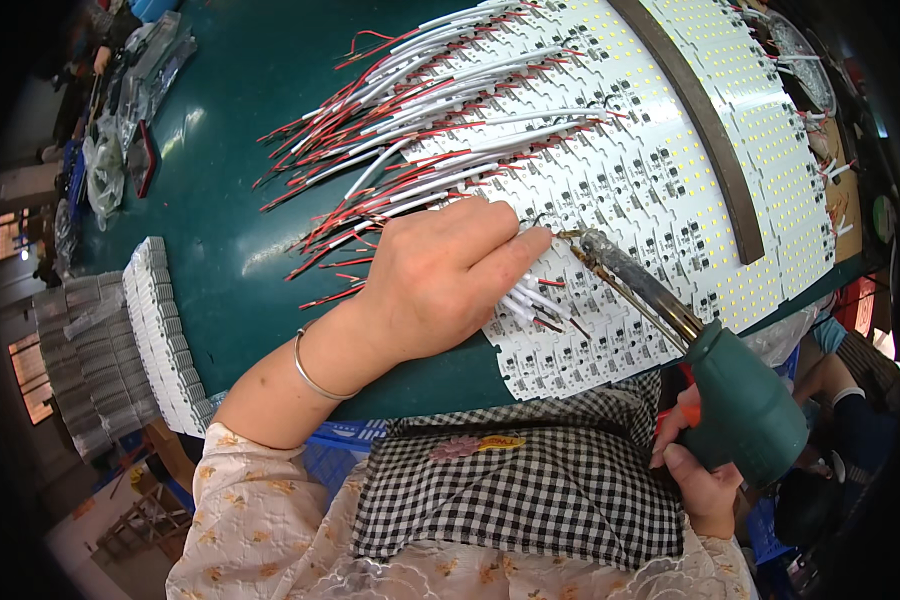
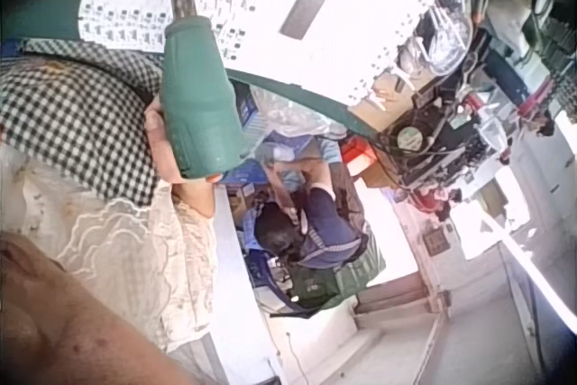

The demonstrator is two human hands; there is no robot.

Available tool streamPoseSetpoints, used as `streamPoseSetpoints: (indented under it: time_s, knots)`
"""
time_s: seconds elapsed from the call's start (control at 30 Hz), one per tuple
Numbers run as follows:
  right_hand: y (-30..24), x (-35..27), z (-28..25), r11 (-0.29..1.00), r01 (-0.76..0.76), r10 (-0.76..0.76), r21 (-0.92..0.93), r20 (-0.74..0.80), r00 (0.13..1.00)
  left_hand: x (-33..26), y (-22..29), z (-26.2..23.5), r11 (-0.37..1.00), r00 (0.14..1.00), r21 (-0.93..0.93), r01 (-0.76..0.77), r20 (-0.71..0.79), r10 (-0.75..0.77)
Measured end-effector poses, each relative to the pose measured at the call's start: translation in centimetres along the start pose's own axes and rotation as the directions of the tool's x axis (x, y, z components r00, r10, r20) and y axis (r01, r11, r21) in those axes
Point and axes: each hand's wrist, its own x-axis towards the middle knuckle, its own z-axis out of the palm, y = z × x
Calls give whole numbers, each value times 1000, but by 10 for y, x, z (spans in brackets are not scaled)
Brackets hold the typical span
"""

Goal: The person solders wires onto LED circuit board strips using a handheld soldering gun, picks up additional wired components by hand, and solders them to the boards.

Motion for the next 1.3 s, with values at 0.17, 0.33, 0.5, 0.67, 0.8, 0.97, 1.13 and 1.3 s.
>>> streamPoseSetpoints:
  time_s: [0.17,0.33,0.5,0.67,0.8,0.97,1.13,1.3]
  knots:
    - [1,0,-1,992,55,-54,-114,11,998,0,0,1,1000,1000,6,-19,-8,19]
    - [-12,3,14,966,149,-102,211,-218,971,1,1,1,1000,1000,21,-22,-6,22]
    - [-12,8,10,954,203,-158,222,-206,966,0,1,0,999,1000,26,-22,13,21]
    - [-9,10,5,938,273,-226,214,-221,949,7,9,-7,1000,998,0,22,58,-22]
    - [-11,14,0,920,338,-290,199,-234,928,11,4,-7,1000,998,-15,20,-52,-21]
    - [-11,15,-4,909,361,-313,211,-228,922,26,12,-20,989,963,-56,135,-229,-144]
    - [-8,17,-7,912,353,-311,209,-209,927,25,13,-8,973,970,-14,231,77,-229]
    - [-8,18,-8,920,318,-279,229,-185,942,29,19,-12,948,940,-47,315,154,-304]
